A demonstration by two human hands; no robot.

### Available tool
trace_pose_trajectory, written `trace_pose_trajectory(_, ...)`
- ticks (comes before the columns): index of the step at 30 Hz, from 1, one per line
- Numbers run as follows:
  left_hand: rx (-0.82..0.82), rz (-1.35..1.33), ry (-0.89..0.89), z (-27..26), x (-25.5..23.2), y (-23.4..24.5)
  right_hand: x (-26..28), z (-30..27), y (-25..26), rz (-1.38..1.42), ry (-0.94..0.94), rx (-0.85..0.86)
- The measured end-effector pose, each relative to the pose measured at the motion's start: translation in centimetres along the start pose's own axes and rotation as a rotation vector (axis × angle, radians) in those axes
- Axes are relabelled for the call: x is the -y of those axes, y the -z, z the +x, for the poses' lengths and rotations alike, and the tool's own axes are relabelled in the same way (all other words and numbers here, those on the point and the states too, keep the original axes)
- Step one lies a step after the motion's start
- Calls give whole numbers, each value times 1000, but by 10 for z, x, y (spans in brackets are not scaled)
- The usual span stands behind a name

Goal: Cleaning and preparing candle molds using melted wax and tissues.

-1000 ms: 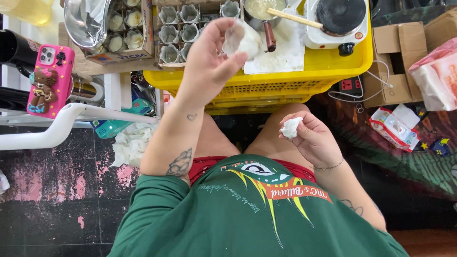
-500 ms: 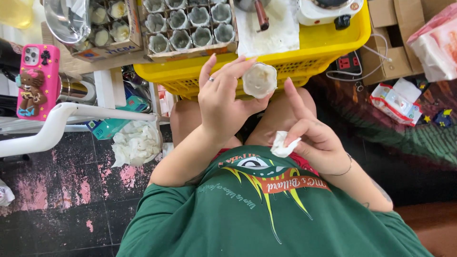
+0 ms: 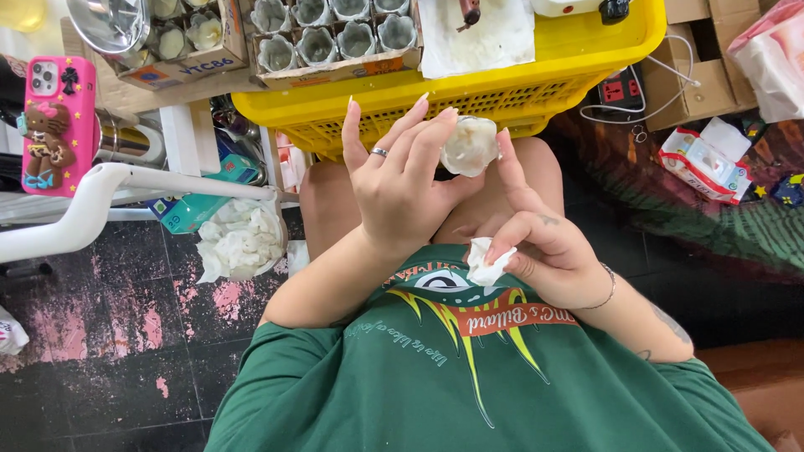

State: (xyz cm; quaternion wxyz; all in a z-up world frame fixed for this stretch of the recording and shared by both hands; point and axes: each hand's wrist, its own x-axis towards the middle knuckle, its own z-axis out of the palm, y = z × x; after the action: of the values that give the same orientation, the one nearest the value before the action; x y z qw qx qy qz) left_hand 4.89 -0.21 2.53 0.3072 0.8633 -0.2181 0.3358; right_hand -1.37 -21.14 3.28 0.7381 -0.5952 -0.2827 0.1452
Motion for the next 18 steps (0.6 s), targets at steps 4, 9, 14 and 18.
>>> trace_pose_trajectory(4,10,21,-8,-3,-2,0,4,7,-10,-318,11,-25)
trace_pose_trajectory(9,20,31,9,-2,-9,2,5,10,-16,-702,49,-78)
trace_pose_trajectory(14,37,-7,38,-3,-12,3,9,5,-10,-1101,185,-114)
trace_pose_trajectory(18,66,-95,71,-5,-12,8,0,-5,6,-985,137,-148)
